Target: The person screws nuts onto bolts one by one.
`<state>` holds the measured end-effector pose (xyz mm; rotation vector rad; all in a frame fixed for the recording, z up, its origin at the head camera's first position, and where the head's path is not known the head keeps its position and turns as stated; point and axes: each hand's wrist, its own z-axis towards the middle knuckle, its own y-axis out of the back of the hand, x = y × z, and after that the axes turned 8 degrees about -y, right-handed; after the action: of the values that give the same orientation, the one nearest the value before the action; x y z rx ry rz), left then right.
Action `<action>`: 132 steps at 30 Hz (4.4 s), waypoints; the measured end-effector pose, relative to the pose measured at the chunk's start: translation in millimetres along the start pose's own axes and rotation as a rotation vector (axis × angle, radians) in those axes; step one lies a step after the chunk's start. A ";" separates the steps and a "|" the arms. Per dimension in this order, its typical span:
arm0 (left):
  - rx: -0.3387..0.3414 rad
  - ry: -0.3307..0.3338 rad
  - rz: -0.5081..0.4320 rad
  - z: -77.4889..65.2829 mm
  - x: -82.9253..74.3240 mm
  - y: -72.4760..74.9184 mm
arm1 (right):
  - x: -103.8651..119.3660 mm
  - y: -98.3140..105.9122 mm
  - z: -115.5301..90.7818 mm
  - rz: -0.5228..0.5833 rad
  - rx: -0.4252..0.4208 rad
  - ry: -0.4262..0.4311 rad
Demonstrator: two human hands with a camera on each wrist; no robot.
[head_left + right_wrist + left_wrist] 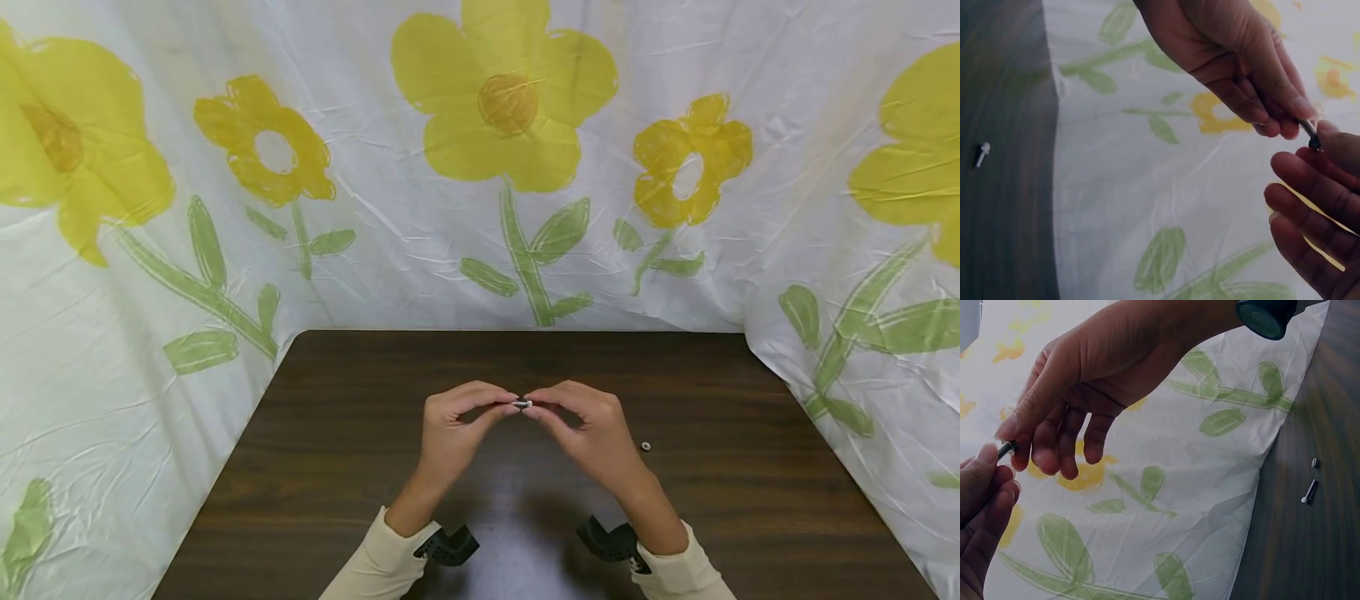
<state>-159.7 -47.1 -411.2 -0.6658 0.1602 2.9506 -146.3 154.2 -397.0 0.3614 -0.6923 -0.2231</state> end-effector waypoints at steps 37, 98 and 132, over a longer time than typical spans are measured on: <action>-0.023 0.012 -0.020 -0.2 -1.2 -2.1 | 1.1 3.6 2.0 0.011 -0.002 0.020; 0.032 0.013 -0.053 -2.6 0.2 -1.4 | 1.5 -1.8 -1.2 0.020 0.046 -0.107; -0.012 0.046 -0.050 -4.0 0.8 -2.1 | -0.9 2.6 1.3 0.040 0.036 -0.017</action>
<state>-158.4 -45.4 -415.3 -0.7281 0.1285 2.8928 -147.6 156.6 -395.5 0.3801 -0.7204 -0.1764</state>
